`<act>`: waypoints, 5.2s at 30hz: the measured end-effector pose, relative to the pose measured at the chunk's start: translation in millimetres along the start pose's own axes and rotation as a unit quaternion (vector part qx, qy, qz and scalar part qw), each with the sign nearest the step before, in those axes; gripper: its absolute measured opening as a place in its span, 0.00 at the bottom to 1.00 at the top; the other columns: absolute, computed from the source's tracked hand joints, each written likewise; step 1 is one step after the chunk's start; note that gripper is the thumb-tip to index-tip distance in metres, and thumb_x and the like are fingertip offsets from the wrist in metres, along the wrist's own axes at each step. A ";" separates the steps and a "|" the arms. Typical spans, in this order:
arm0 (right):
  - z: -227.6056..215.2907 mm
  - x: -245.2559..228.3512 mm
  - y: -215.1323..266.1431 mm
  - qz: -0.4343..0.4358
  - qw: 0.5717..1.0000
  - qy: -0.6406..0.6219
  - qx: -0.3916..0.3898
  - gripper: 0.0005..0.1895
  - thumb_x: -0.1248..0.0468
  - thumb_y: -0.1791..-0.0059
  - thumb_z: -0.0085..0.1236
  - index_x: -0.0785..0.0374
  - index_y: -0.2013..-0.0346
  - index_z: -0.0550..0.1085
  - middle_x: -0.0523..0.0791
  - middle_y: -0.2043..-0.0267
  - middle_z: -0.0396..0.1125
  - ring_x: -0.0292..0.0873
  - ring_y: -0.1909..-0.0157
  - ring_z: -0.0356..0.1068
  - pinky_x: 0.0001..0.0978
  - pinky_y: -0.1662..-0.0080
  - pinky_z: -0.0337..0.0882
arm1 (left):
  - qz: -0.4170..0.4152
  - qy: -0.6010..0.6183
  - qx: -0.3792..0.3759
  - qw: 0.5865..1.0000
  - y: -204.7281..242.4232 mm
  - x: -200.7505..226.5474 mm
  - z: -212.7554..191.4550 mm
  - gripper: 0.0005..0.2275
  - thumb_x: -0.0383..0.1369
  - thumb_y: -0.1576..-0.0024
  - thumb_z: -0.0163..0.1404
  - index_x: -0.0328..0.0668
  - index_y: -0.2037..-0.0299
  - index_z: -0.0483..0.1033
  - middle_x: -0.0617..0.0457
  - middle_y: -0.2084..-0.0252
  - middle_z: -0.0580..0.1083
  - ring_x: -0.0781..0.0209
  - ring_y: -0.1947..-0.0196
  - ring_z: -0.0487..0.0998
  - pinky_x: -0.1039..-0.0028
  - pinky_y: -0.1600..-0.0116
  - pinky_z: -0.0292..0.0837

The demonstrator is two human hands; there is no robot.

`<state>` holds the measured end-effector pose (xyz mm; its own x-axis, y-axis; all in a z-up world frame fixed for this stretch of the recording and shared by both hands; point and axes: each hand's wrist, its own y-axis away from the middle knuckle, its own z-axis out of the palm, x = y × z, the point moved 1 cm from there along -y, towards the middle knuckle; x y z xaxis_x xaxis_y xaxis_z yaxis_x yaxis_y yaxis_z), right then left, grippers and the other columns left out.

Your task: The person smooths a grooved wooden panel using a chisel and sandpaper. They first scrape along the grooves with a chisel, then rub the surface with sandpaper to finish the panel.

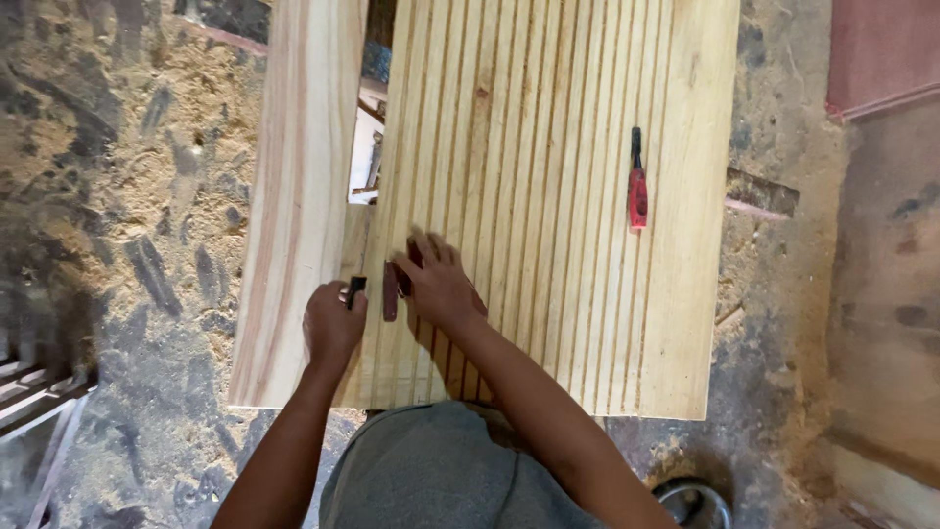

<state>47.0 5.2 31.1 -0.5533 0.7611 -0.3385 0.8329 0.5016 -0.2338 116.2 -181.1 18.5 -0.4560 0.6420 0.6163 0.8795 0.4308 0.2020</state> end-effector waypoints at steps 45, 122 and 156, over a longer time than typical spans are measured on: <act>16.6 62.4 151.5 0.495 0.674 -0.548 0.003 0.10 0.64 0.46 0.55 0.69 0.59 0.71 0.45 0.73 0.65 0.38 0.76 0.63 0.33 0.73 0.63 | 0.247 -0.083 -0.081 0.962 43.3 65.8 23.4 0.22 0.26 0.49 0.58 0.33 0.42 0.73 0.38 0.52 0.72 0.45 0.54 0.74 0.59 0.52 0.72; 48.1 230.8 -171.6 0.415 0.906 0.051 0.065 0.16 0.56 0.43 0.46 0.61 0.67 0.75 0.52 0.68 0.71 0.53 0.58 0.68 0.54 0.47 0.61 | 0.291 -0.137 -0.024 0.947 -166.8 146.8 112.5 0.30 0.42 0.38 0.48 0.34 0.28 0.60 0.32 0.24 0.55 0.36 0.23 0.50 0.48 0.22 0.43; 38.8 310.8 -286.0 0.241 0.928 0.274 0.071 0.34 0.72 0.62 0.43 0.62 0.40 0.74 0.52 0.52 0.72 0.57 0.61 0.68 0.53 0.62 0.61 | 0.291 -0.162 -0.032 0.942 -174.3 146.4 120.0 0.31 0.46 0.39 0.42 0.37 0.28 0.57 0.32 0.25 0.52 0.37 0.24 0.49 0.46 0.24 0.45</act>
<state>-363.5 82.3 -42.6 0.0033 0.9974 0.0714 0.9516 0.0188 -0.3067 -120.2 -86.1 -17.8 0.0976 0.9219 0.3749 0.9952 -0.0867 -0.0458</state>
